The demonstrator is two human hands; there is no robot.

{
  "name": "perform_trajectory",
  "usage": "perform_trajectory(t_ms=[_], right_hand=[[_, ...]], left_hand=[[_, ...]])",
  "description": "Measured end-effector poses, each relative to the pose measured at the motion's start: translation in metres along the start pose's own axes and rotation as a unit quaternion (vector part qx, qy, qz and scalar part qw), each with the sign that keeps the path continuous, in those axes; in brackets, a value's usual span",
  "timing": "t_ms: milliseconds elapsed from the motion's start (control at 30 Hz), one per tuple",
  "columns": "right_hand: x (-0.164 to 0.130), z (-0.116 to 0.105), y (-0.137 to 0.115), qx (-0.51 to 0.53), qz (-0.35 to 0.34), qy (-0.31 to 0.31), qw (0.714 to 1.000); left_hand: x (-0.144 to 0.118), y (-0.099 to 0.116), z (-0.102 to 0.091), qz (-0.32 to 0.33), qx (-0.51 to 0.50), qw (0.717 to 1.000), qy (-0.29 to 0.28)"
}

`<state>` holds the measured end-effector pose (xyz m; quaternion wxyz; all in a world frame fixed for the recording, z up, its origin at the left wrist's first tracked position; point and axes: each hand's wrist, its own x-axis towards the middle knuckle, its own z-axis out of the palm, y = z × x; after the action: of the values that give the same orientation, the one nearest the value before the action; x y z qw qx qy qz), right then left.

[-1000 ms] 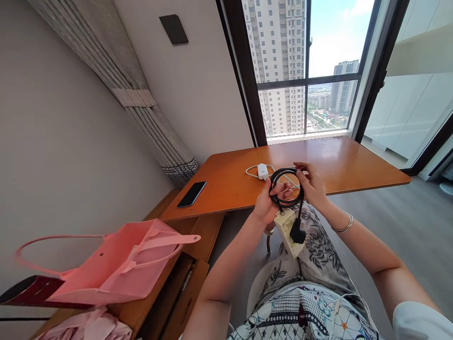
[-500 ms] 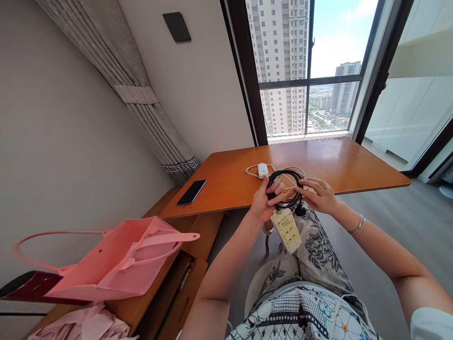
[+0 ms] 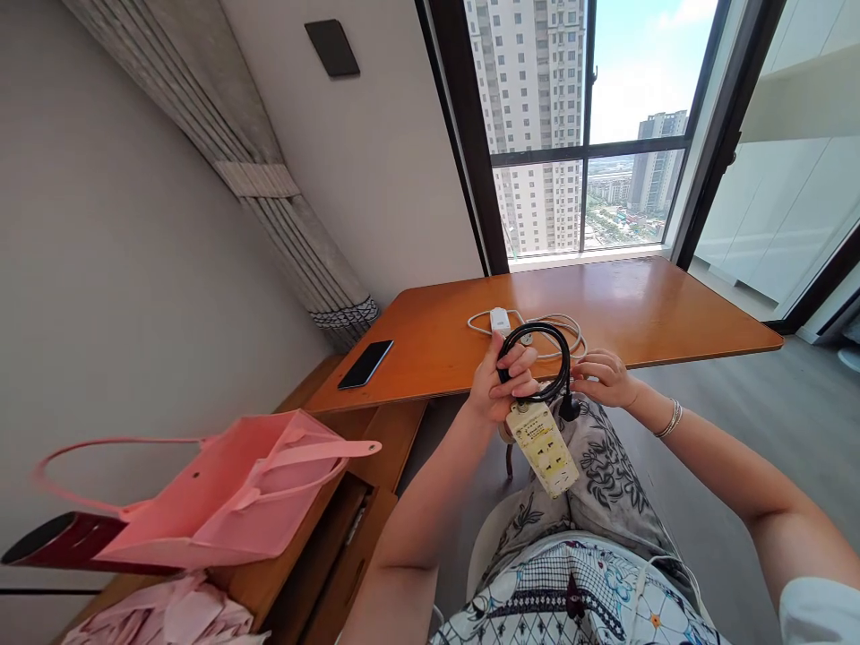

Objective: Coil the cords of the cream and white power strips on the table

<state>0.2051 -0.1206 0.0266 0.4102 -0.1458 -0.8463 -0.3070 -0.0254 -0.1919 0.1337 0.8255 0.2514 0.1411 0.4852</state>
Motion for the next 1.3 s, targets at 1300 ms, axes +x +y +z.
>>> perform_trajectory(t_ms=[1300], right_hand=[[0.077, -0.030, -0.045, 0.327, 0.464, 0.177, 0.804]], left_hand=[[-0.001, -0.008, 0.000, 0.099, 0.050, 0.994, 0.007]])
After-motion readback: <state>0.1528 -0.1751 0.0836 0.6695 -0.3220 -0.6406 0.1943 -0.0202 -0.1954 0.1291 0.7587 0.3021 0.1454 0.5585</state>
